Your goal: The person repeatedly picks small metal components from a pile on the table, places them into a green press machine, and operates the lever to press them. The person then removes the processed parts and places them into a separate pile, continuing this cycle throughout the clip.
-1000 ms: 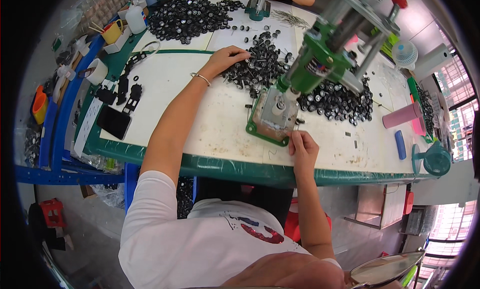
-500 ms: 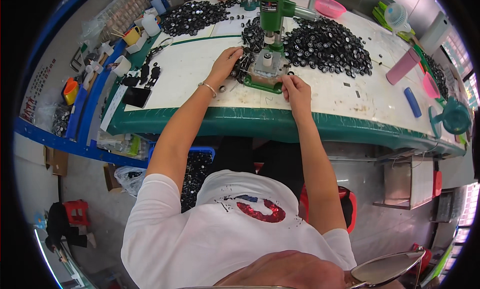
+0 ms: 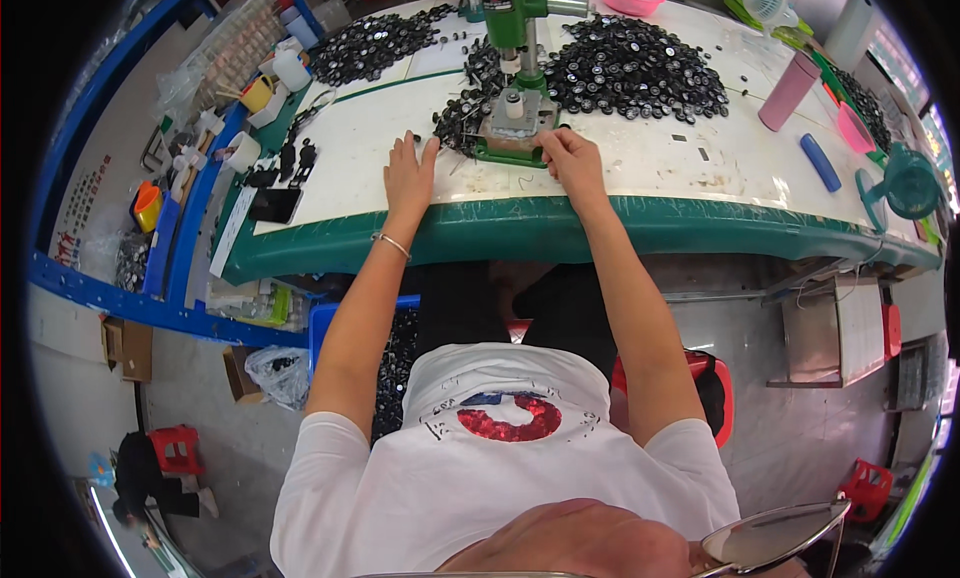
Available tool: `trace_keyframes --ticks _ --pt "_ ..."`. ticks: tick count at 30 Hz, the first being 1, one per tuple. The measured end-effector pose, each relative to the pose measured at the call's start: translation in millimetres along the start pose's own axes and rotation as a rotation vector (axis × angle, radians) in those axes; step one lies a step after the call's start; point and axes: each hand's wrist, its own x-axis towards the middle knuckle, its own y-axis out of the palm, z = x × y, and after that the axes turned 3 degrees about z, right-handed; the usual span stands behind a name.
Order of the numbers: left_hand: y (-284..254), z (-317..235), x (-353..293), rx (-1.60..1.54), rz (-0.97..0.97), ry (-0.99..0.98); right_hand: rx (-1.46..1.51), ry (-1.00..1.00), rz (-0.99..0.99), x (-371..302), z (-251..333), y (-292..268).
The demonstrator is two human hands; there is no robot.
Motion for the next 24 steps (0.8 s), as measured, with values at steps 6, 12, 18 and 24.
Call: trace_keyframes --ticks 6,12,18,24 --pt "28.7 -53.6 43.9 -0.405 -0.003 0.008 -0.057 -0.027 -0.016 4.4 -4.0 4.1" --pt "8.2 -57.9 42.3 -0.434 -0.031 0.166 0.003 0.010 -0.009 6.6 -2.0 -3.9" --pt "-17.0 -4.9 16.9 -0.110 0.043 0.123 0.065 0.035 0.041 -3.3 4.7 2.9" --pt "22.7 -37.7 27.0 -0.208 0.042 0.203 0.046 0.065 0.012 -3.8 9.3 0.8"
